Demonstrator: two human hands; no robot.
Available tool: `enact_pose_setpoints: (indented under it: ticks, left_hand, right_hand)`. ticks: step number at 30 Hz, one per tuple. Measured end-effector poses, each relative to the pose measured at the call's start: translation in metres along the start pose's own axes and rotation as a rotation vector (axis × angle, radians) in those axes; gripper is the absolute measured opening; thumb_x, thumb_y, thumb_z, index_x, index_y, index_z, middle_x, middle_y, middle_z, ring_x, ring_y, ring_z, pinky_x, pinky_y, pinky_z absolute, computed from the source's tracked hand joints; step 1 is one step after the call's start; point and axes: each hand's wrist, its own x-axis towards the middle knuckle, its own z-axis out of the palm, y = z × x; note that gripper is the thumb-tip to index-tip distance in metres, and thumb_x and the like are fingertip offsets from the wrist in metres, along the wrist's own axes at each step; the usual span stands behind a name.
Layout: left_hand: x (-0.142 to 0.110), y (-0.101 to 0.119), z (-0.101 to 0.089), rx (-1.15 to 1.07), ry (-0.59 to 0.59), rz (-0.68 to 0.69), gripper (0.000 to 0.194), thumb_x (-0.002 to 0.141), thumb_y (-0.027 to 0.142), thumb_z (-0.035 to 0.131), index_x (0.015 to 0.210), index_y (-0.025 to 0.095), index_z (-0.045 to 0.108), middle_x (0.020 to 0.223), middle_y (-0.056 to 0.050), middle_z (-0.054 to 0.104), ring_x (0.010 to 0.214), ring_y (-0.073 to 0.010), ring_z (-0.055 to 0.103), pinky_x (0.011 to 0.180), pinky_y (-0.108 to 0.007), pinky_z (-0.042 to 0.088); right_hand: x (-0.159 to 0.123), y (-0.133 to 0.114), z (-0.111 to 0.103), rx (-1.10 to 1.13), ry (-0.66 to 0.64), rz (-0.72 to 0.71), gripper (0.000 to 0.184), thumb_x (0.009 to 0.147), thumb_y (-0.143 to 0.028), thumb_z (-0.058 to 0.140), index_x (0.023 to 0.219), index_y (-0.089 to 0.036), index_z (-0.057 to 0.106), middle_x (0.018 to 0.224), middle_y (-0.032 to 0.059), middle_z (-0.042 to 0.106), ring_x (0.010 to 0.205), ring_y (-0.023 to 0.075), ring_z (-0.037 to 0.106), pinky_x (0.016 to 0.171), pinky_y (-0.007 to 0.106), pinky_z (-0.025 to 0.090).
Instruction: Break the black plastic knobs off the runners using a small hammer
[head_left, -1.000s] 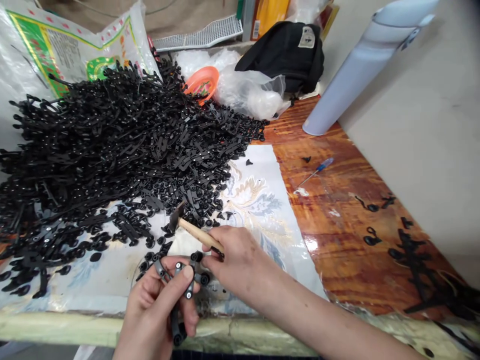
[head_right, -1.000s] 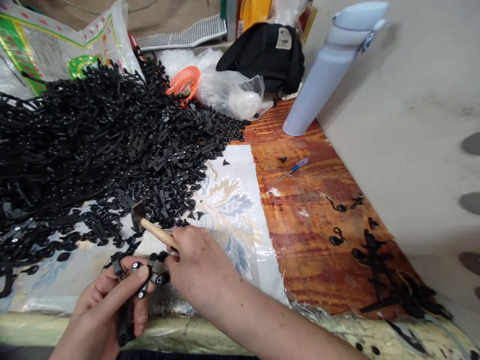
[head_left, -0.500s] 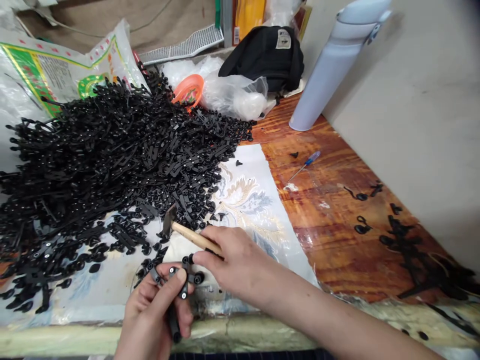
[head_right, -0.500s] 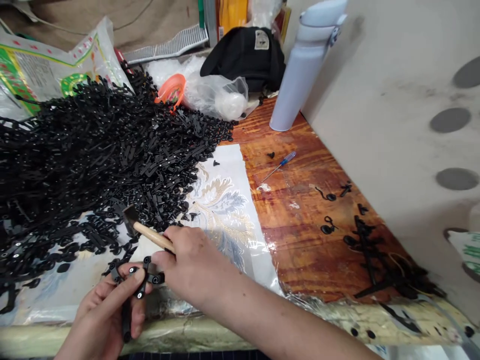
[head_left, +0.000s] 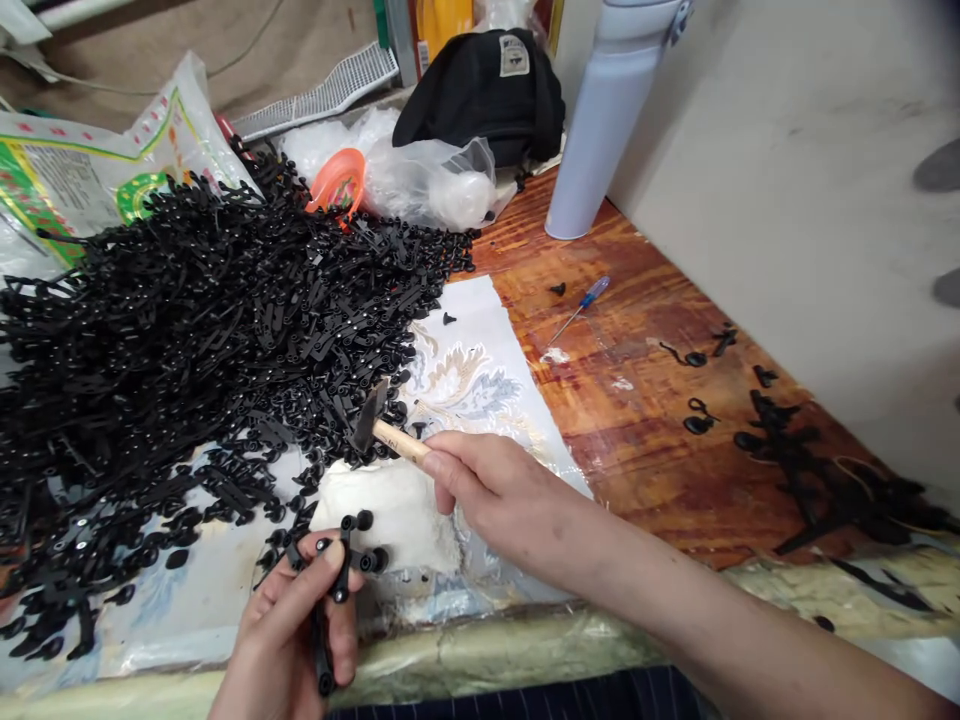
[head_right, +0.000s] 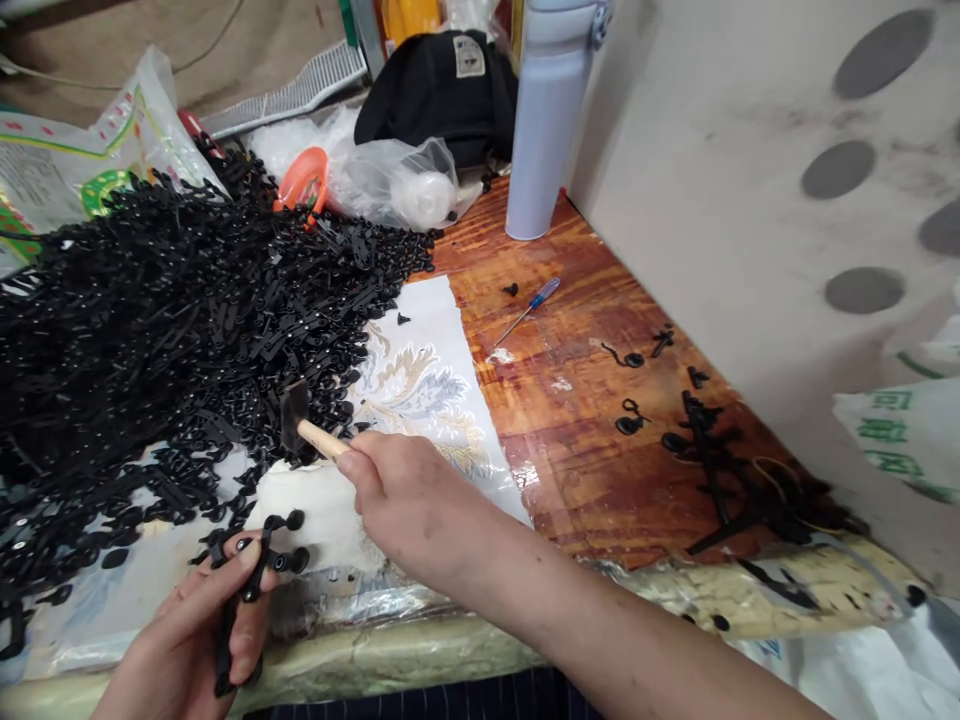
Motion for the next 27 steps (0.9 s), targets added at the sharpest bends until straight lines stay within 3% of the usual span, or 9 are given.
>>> enact_pose_setpoints:
  ticks: [12, 22, 27]
  left_hand:
    - [-0.0024, -0.0039, -0.0017, -0.08, 0.011, 0.007, 0.036, 0.054, 0.033, 0.09, 0.076, 0.017, 0.066, 0.052, 0.001, 0.065, 0.029, -0.0072, 0.046, 0.028, -0.016, 0.036]
    - [-0.0039, -0.0031, 0.006, -0.02, 0.027, 0.027, 0.039, 0.051, 0.036, 0.09, 0.074, 0.018, 0.063, 0.052, 0.001, 0.066, 0.028, -0.0072, 0.046, 0.029, -0.016, 0.034]
    - [-0.0047, -0.002, 0.0057, 0.052, 0.016, 0.049, 0.033, 0.058, 0.036, 0.086, 0.072, 0.018, 0.063, 0.054, 0.001, 0.068, 0.029, -0.006, 0.046, 0.033, -0.015, 0.036]
  right_hand:
    - [0.0012, 0.0046, -0.0003, 0.007, -0.005, 0.032, 0.032, 0.096, -0.026, 0.039, 0.065, -0.021, 0.046, 0.061, -0.0033, 0.045, 0.06, 0.0139, 0.044, 0.058, 0.028, 0.029]
    - [0.0034, 0.0019, -0.0027, -0.006, -0.027, 0.024, 0.033, 0.097, -0.024, 0.039, 0.065, -0.021, 0.046, 0.061, -0.003, 0.047, 0.06, 0.014, 0.045, 0.058, 0.028, 0.03]
    - [0.0004, -0.0024, -0.0046, -0.014, -0.034, 0.008, 0.033, 0.097, -0.023, 0.039, 0.066, -0.02, 0.047, 0.06, -0.0033, 0.046, 0.06, 0.0136, 0.045, 0.059, 0.028, 0.032]
